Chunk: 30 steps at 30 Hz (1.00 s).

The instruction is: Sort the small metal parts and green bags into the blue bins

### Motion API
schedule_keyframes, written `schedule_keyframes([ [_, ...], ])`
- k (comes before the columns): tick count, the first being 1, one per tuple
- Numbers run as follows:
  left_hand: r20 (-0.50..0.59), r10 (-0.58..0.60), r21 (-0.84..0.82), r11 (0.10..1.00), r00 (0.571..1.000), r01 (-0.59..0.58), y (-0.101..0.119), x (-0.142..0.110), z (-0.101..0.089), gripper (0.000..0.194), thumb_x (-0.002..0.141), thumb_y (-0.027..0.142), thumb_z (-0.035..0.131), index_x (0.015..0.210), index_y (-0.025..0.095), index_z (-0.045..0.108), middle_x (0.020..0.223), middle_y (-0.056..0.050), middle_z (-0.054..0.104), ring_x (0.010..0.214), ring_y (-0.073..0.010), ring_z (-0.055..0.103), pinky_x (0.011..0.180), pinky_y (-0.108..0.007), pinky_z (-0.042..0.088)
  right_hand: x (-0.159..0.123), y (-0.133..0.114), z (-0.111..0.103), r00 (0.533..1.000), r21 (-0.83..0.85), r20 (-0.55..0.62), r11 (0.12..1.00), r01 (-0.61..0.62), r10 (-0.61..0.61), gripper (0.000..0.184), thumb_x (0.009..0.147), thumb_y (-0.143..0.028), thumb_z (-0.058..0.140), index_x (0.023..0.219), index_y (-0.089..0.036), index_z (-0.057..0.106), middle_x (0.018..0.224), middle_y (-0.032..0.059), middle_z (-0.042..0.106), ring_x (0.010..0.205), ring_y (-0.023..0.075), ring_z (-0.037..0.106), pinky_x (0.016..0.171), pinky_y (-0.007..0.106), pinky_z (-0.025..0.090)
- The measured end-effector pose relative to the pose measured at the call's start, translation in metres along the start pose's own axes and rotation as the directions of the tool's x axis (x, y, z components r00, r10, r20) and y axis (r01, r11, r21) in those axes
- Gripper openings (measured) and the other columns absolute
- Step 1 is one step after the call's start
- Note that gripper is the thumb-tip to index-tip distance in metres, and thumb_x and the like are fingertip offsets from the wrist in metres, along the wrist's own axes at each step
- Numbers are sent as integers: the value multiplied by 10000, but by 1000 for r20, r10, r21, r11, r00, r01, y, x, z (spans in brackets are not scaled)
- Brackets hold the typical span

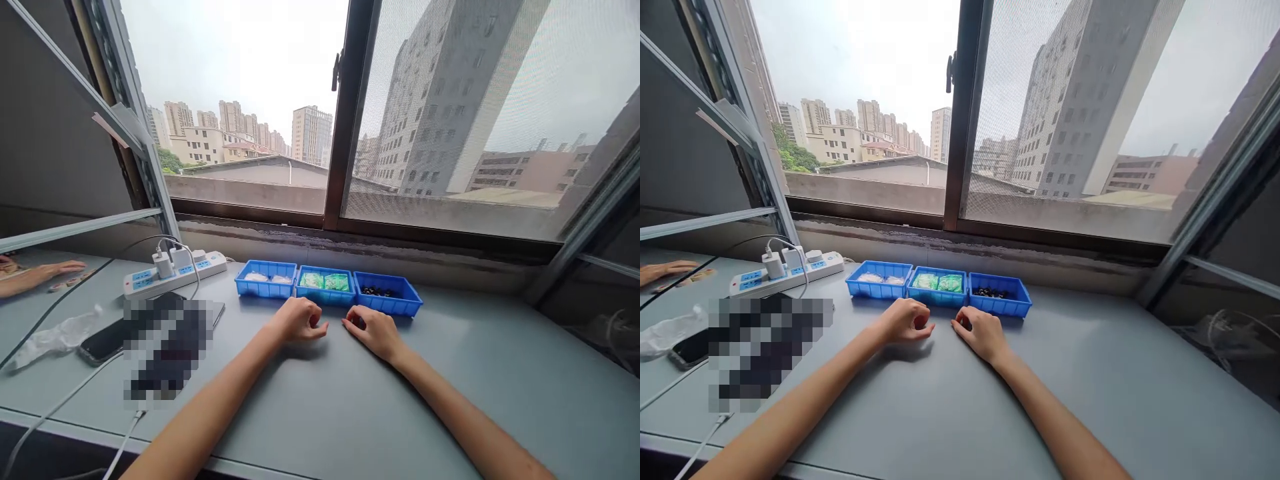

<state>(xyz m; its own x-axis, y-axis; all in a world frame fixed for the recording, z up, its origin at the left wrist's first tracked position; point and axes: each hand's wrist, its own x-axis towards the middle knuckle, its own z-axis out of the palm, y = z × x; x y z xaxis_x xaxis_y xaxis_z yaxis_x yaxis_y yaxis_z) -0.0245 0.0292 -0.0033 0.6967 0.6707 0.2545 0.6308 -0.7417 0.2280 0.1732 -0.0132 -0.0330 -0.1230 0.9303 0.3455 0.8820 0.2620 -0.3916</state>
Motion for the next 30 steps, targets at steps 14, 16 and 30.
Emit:
schedule_keyframes([
  [14,97,-56,64,997,994,50,4,2,8,228,716,291,572,528,169,537,617,-14,626,614,-149,555,496,-254,262,0,0,3,1000,10,-11,1000,-3,3,247,801,-404,462,677,-237,594,660,0,643,601,167,579,521,251,331],
  [16,89,-40,43,998,995,36,4,1,6,232,710,279,565,508,172,522,584,-7,607,598,-143,542,499,-251,268,2,6,-8,996,-13,-63,998,58,-58,297,813,-424,442,634,-227,574,657,6,622,552,145,540,508,247,322],
  [30,74,-27,110,994,997,19,10,3,3,303,698,340,561,448,175,514,556,-24,577,569,-149,524,488,-255,272,1,71,-61,943,-23,-324,996,-89,77,374,767,-497,424,527,-237,544,629,28,636,587,186,573,600,314,416],
])
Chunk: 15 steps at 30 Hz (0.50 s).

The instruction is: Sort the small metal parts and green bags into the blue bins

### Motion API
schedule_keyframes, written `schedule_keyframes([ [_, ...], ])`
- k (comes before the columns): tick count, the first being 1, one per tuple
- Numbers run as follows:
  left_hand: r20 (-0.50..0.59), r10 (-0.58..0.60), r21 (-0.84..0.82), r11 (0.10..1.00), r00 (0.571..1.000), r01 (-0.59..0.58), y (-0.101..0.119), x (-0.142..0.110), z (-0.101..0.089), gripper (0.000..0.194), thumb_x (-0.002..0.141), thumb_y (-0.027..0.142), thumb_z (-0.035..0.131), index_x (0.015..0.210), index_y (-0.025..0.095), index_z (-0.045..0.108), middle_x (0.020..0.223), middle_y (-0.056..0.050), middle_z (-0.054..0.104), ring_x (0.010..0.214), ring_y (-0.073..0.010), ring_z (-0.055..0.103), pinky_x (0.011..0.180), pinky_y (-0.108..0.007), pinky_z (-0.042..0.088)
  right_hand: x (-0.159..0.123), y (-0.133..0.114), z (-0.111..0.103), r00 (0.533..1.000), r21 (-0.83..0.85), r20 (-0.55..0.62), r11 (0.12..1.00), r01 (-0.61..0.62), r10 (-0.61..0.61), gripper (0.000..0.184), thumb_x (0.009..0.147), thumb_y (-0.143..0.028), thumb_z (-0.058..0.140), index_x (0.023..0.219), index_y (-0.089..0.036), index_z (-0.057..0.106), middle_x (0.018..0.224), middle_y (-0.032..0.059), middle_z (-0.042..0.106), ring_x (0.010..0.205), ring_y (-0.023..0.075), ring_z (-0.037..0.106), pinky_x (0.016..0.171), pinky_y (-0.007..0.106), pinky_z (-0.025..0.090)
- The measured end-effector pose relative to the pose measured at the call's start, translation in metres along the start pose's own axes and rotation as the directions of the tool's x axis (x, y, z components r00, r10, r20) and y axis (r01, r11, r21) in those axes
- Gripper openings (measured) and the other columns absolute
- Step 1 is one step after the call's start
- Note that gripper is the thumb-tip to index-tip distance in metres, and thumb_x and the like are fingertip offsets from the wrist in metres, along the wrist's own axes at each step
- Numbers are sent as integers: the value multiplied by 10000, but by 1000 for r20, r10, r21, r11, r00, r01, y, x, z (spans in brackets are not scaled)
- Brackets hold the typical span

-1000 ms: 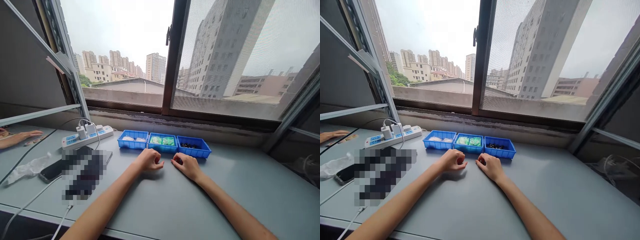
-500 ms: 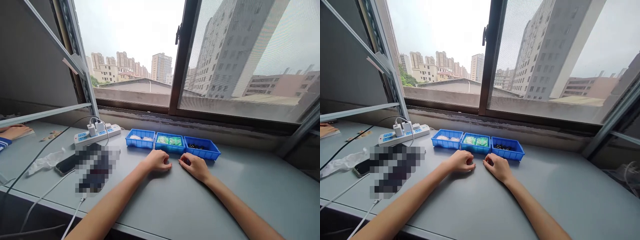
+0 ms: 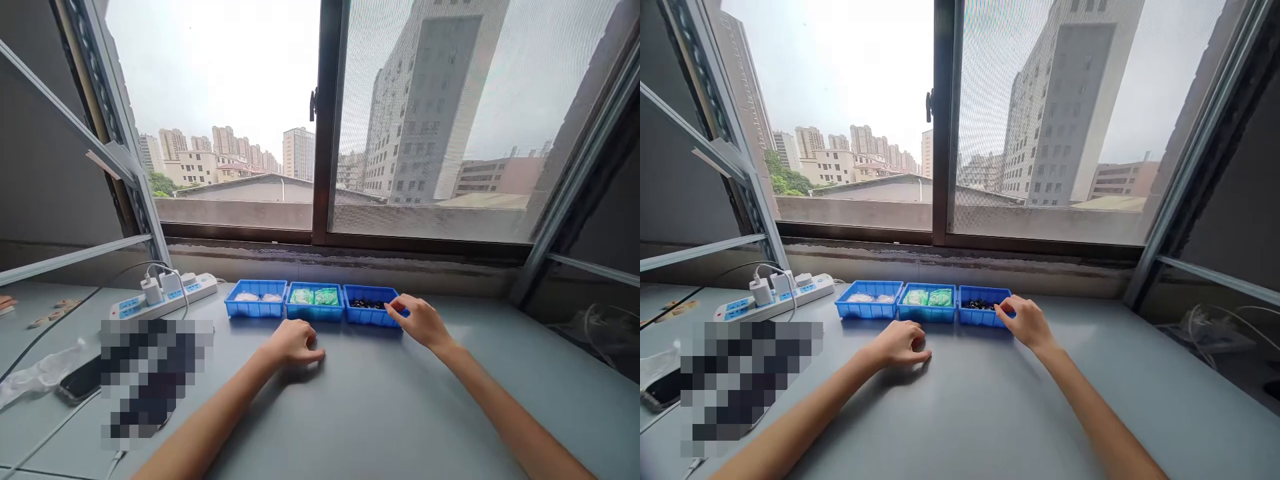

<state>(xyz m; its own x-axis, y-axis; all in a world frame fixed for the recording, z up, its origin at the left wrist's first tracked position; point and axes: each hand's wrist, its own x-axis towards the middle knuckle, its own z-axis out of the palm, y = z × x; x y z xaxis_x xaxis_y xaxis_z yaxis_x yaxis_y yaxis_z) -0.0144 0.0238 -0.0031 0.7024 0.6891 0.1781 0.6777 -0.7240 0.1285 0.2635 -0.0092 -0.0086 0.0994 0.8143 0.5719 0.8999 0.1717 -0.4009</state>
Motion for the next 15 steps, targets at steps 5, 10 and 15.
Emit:
schedule_keyframes([
  [5,21,-61,170,984,998,57,16,-1,0,426,700,553,574,560,155,632,654,-94,614,679,-237,567,545,-292,347,-7,-6,-11,980,204,193,975,-85,45,460,728,-620,462,486,-235,532,449,2,535,436,157,493,471,288,373],
  [10,-30,-1,194,981,1000,7,28,0,1,482,808,573,467,660,150,642,765,-107,611,802,-258,562,679,-347,414,-5,14,-31,973,170,84,959,-225,214,362,650,-581,570,688,-240,682,677,40,689,581,204,606,506,293,416],
  [15,-76,118,96,989,990,-110,49,1,8,516,885,533,381,1128,121,574,1104,-155,603,1048,-293,539,875,-428,427,-8,30,-29,897,64,360,952,-298,256,393,624,-555,599,784,-226,742,817,85,741,745,289,673,626,347,487],
])
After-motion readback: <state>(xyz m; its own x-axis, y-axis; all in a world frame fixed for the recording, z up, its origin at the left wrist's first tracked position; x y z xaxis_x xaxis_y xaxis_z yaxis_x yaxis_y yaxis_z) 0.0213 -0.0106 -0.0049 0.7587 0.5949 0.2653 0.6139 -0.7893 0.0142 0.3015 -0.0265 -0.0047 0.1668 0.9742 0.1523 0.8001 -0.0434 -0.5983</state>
